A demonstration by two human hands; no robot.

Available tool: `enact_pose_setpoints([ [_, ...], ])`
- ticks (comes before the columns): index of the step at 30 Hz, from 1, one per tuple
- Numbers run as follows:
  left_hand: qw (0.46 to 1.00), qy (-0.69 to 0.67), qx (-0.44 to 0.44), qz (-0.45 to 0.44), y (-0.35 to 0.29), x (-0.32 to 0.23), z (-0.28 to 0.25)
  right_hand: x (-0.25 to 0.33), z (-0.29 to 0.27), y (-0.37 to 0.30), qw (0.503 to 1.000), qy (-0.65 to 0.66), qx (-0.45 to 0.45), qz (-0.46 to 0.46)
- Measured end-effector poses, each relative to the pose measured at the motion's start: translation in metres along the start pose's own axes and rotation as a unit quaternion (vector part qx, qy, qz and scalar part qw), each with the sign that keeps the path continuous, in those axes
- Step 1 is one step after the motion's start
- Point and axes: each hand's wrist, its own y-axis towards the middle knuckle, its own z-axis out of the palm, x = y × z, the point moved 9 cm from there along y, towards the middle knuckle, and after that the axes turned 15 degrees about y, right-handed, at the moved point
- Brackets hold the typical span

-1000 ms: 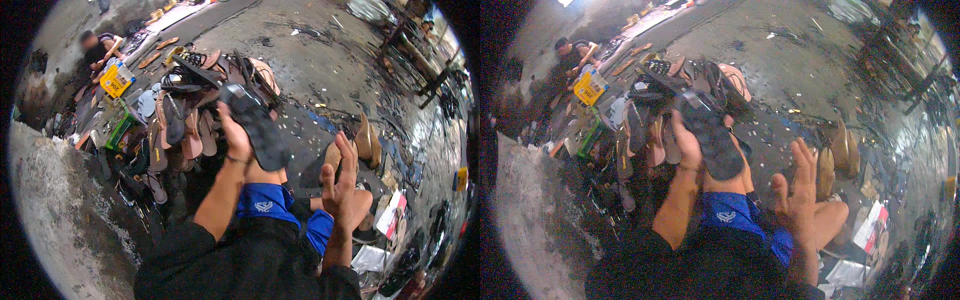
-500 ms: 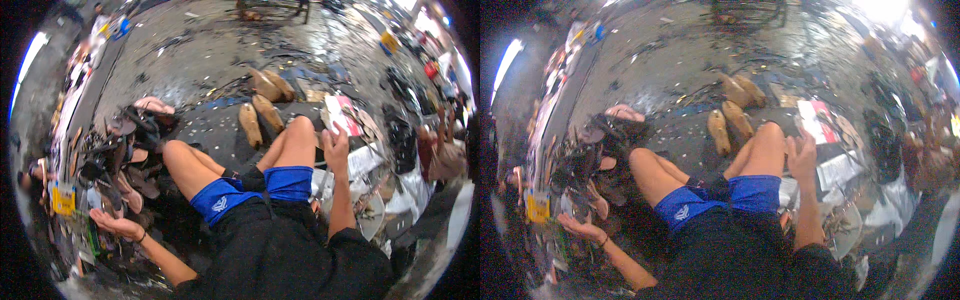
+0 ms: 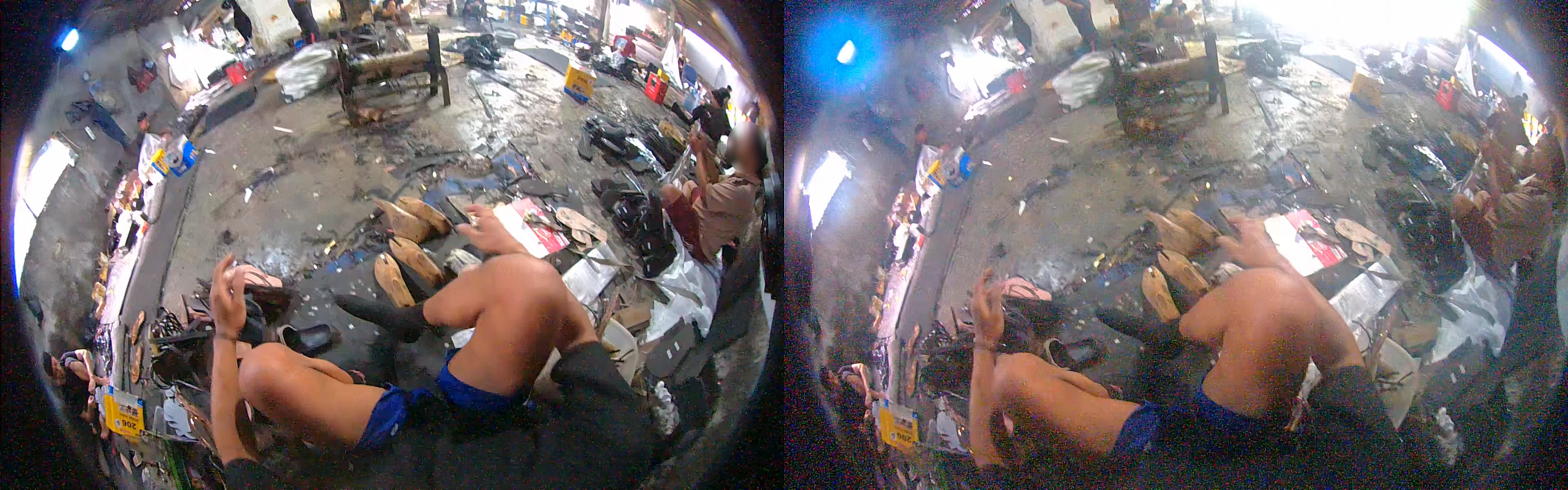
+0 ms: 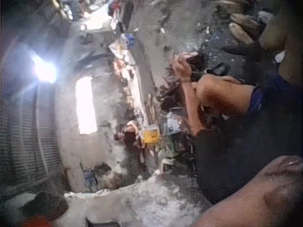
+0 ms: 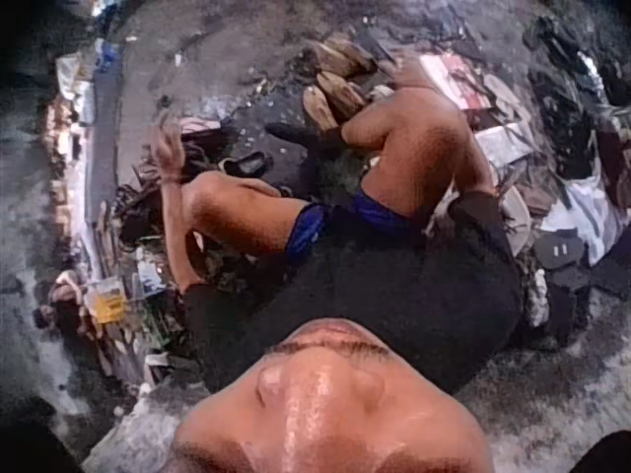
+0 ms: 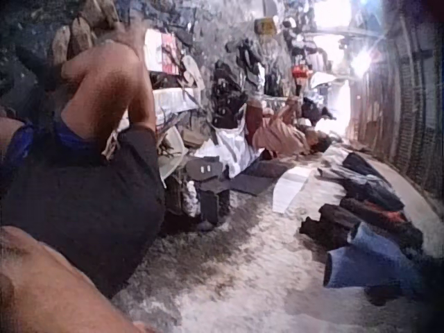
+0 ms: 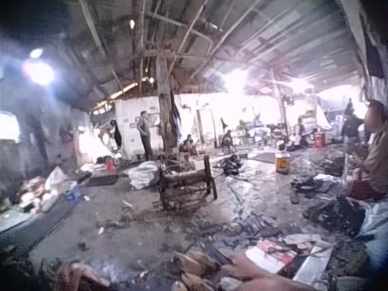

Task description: The person sits on the floor and repeatedly handles a black strappy sandal on a wooden shoe last, pressing and adjusting the straps. They then use a brush to apply a substance from a yellow container to the sole of a black shoe, repeating the brushing motion across the sole surface.

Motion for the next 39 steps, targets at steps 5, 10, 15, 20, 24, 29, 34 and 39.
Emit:
enact_pose_setpoints([
  [5, 0.957, -0.017, 0.288, 0.04, 0.036, -0.062, 0.123, -0.028, 0.13, -0.025, 0.955, -0.178, 0.215, 0.103],
  [10, 0.847, 0.063, 0.499, 0.171, 0.014, -0.097, 0.225, -0.041, 0.201, -0.035, 0.943, -0.213, 0.185, 0.174],
  [15, 0.818, -0.007, 0.546, 0.183, -0.012, -0.102, 0.314, -0.069, 0.244, -0.023, 0.96, -0.21, 0.141, 0.121],
  [20, 0.799, -0.047, 0.573, 0.178, -0.016, -0.072, 0.338, -0.083, 0.234, -0.004, 0.978, 0.023, 0.161, 0.131],
  [24, 0.802, -0.05, 0.587, 0.101, 0.012, -0.027, 0.391, -0.059, 0.176, 0.057, 0.925, 0.248, 0.16, 0.239],
  [29, 0.804, -0.051, 0.583, 0.11, 0.073, -0.033, 0.516, -0.061, 0.076, 0.247, 0.87, 0.488, -0.047, 0.043],
  [34, 0.826, -0.119, 0.524, -0.172, 0.079, -0.079, 0.609, -0.139, 0.083, 0.226, 0.997, 0.037, -0.004, 0.065],
  [39, 0.823, -0.056, 0.443, -0.351, 0.019, -0.081, 0.634, -0.194, 0.123, 0.131, 0.965, -0.121, 0.11, 0.205],
])
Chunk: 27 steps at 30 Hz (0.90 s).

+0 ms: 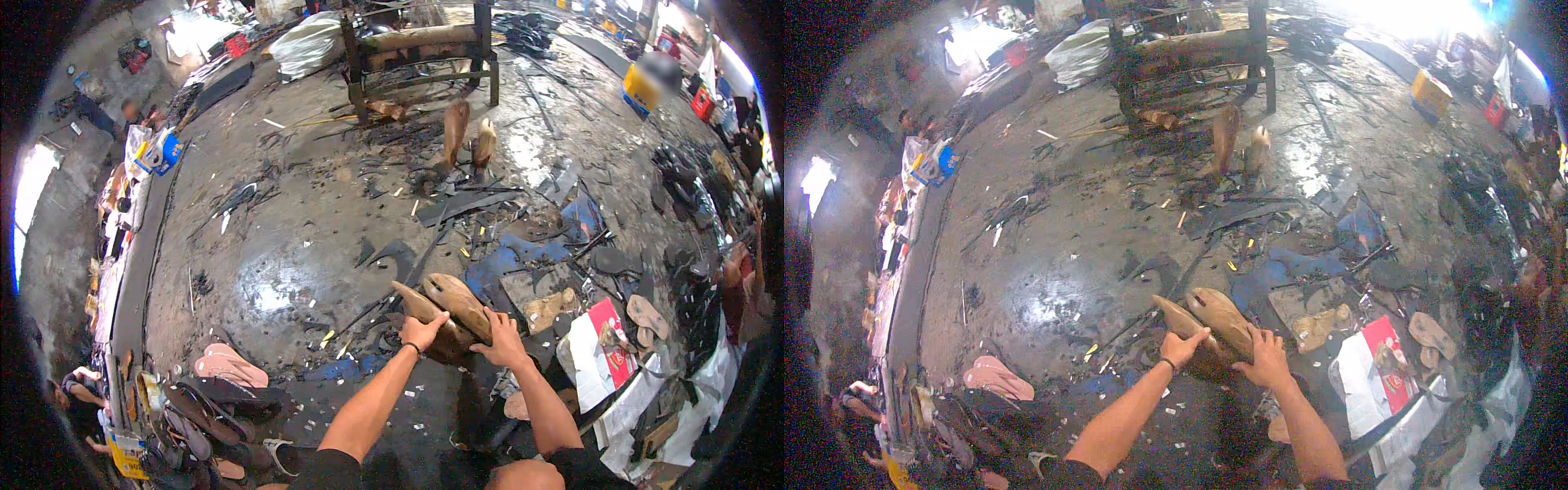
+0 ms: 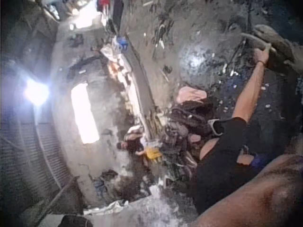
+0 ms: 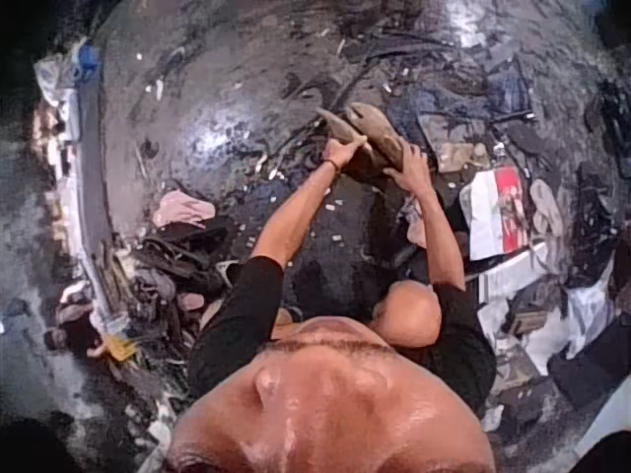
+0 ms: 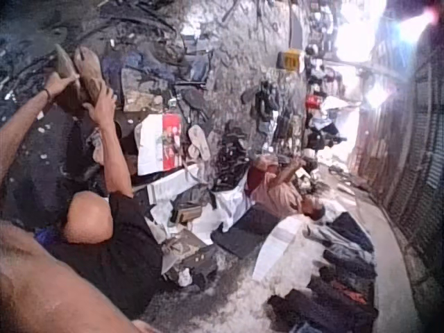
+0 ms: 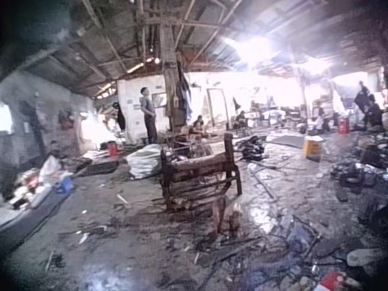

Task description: The person sits on the floor and repeatedly handles a black strappy sandal on a wooden shoe last, pressing and adjusting the straps. They then use a brush to apply a substance from a yellow container to the sole of a black shoe, repeating the brushing motion across the sole surface.

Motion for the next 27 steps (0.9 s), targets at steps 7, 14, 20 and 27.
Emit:
enact_pose_setpoints([
  [7, 0.981, -0.152, 0.074, 0.099, -0.053, -0.036, -0.04, -0.016, 0.009, -0.018, 0.913, 0.392, -0.032, 0.105],
  [14, 0.843, -0.298, 0.076, 0.441, 0.052, -0.2, -0.162, 0.075, -0.124, 0.118, 0.818, 0.507, -0.204, -0.182],
  [20, 0.883, -0.244, 0.123, 0.381, -0.06, -0.185, -0.125, 0.083, -0.113, -0.05, 0.956, 0.051, -0.251, -0.143],
  [27, 0.841, -0.134, 0.371, 0.37, -0.235, -0.16, 0.083, -0.078, -0.141, -0.232, 0.899, -0.141, -0.389, 0.143],
])
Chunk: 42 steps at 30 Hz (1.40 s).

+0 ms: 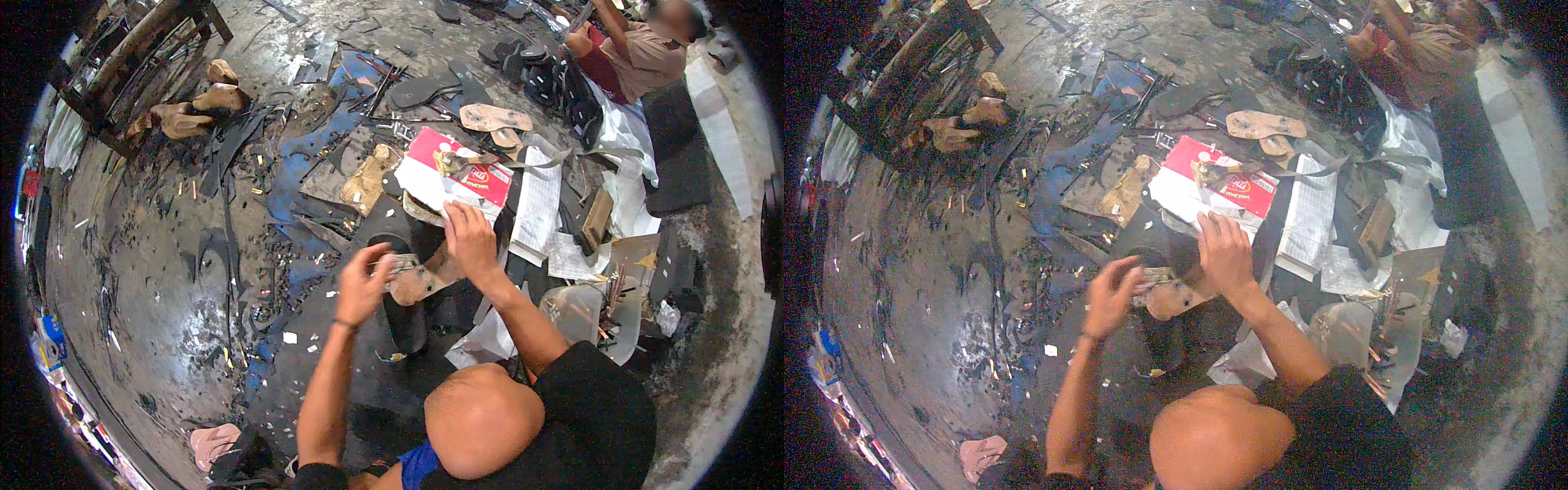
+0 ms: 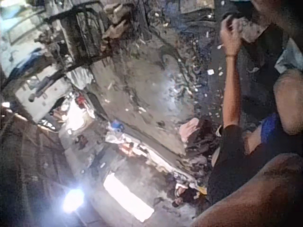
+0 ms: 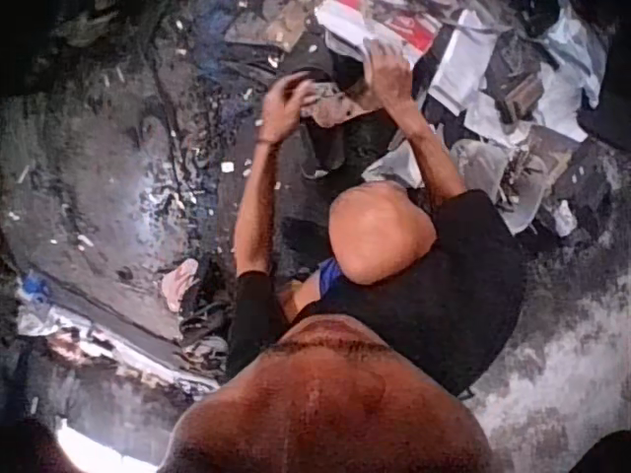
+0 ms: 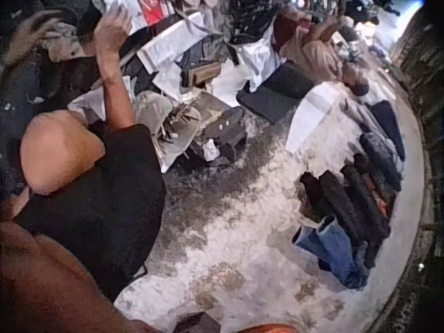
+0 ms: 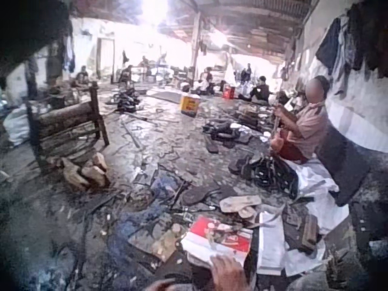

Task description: The person sits on the floor and repeatedly handles a black strappy sandal on a wooden shoe last, pressing and adjusting the straps. They then use a brush to apply a substance from a yellow container to the sole of a black shoe, repeating the brushing motion across the sole surface.

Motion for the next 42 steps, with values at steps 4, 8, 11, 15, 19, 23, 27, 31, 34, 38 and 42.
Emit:
enact_pose_setpoints([
  [4, 0.984, -0.103, -0.007, -0.147, 0.055, 0.015, 0.102, -0.029, -0.049, 0.028, 0.972, 0.183, -0.12, 0.082],
  [8, 0.965, -0.012, -0.135, -0.223, 0.106, 0.044, 0.134, -0.05, -0.084, 0.026, 0.937, 0.275, -0.206, 0.068],
  [11, 0.927, -0.065, -0.265, -0.256, 0.117, 0.08, 0.129, -0.055, -0.09, 0.008, 0.908, 0.334, -0.239, 0.087],
  [15, 0.952, -0.146, -0.208, -0.172, 0.086, 0.076, 0.125, -0.114, -0.106, -0.025, 0.876, 0.324, -0.352, 0.066],
  [19, 0.947, -0.248, -0.167, -0.119, 0.006, -0.017, 0.05, -0.074, -0.152, 0.002, 0.857, 0.422, -0.293, 0.051],
  [23, 0.937, -0.193, -0.259, -0.136, -0.065, -0.014, -0.045, -0.042, -0.141, 0.03, 0.858, 0.46, -0.227, 0.015],
  [27, 0.931, -0.127, -0.294, -0.175, -0.141, 0.046, -0.12, -0.021, -0.149, 0.051, 0.91, 0.344, -0.224, -0.057],
  [31, 0.91, -0.162, -0.313, -0.22, -0.198, 0.09, -0.122, 0.026, -0.122, 0.018, 0.94, 0.157, -0.06, -0.297],
  [34, 0.89, -0.172, -0.326, -0.269, -0.231, 0.132, -0.1, -0.006, -0.027, -0.024, 0.963, 0.15, 0.127, -0.187],
  [38, 0.881, -0.066, -0.368, -0.289, -0.247, 0.098, -0.09, -0.065, 0.017, -0.057, 0.962, 0.225, 0.157, 0.013],
  [42, 0.779, 0.408, -0.476, -0.007, -0.201, -0.026, -0.077, -0.106, 0.033, 0.007, 0.937, 0.26, 0.0, 0.235],
])
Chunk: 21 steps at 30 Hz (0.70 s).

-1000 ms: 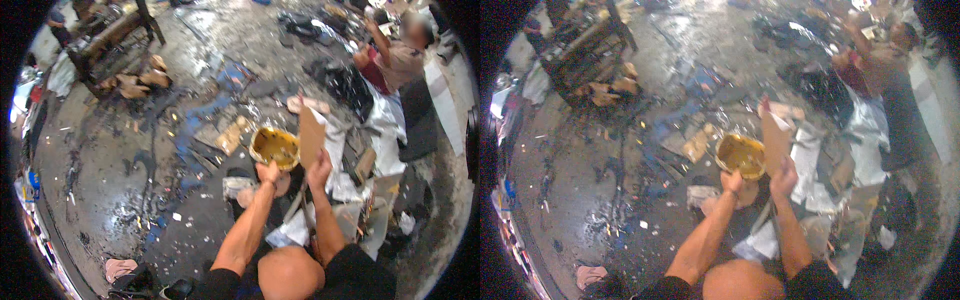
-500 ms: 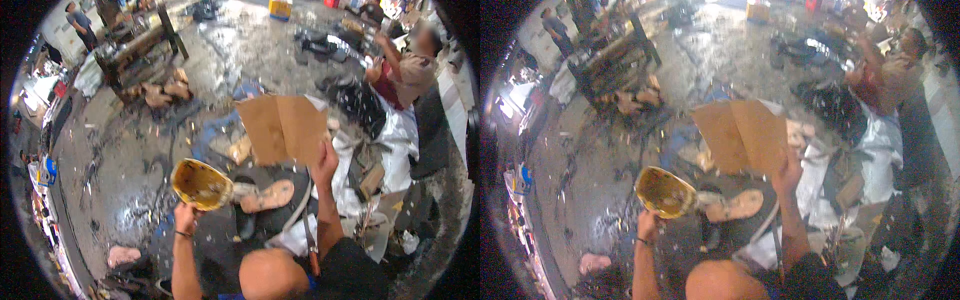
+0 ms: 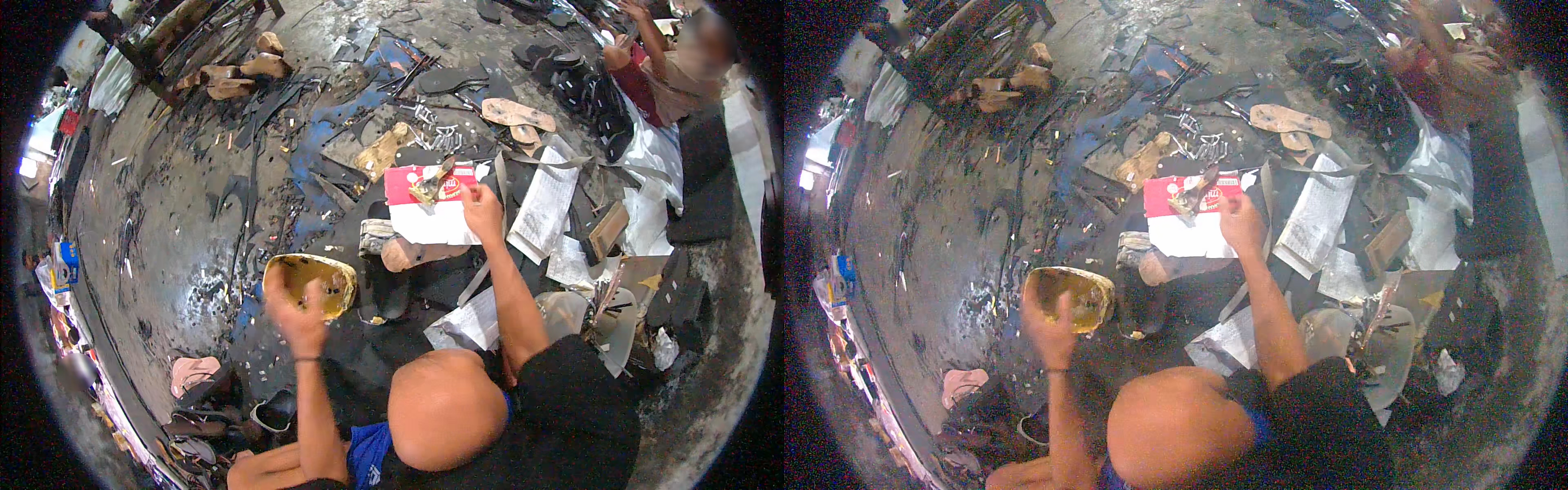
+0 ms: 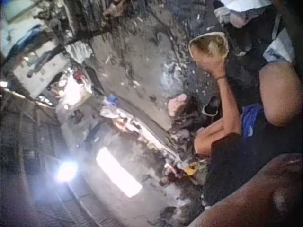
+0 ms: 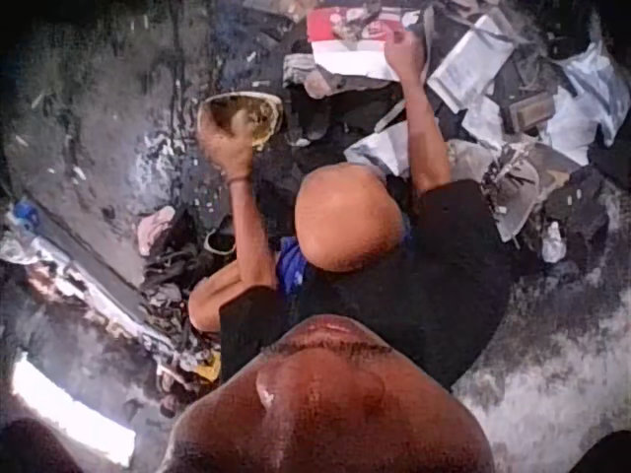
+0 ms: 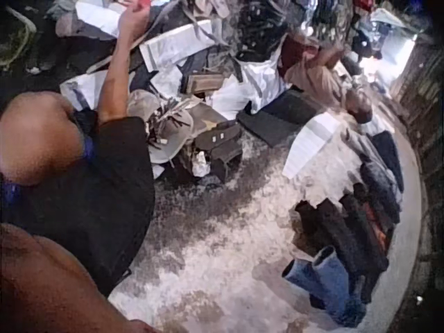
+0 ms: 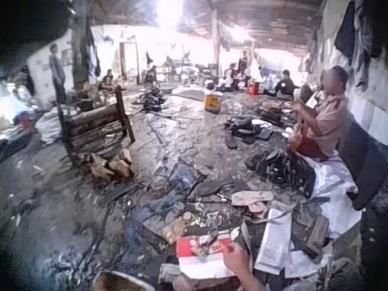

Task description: The person sits on the floor and repeatedly handles a black strappy sandal on a wooden shoe last, pressing and adjusting the straps. They then use a brush to apply a substance from a yellow container to the sole of a black shoe, repeating the brushing motion across the sole surface.

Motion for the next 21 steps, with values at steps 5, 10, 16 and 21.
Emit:
enact_pose_setpoints([
  [5, 0.924, -0.017, 0.197, 0.327, -0.016, -0.19, 0.147, -0.013, 0.096, 0.052, 0.998, -0.033, 0.031, 0.032],
  [10, 0.875, 0.052, 0.358, 0.321, -0.031, -0.187, 0.221, -0.024, 0.024, 0.102, 0.969, 0.242, 0.019, 0.044],
  [16, 0.919, -0.258, 0.254, 0.156, 0.078, -0.094, 0.15, 0.126, 0.028, -0.022, 0.916, 0.291, 0.275, -0.02],
  [21, 0.99, 0.091, -0.028, 0.108, 0.148, 0.064, 0.01, 0.103, 0.143, -0.204, 0.81, -0.167, 0.54, -0.157],
])
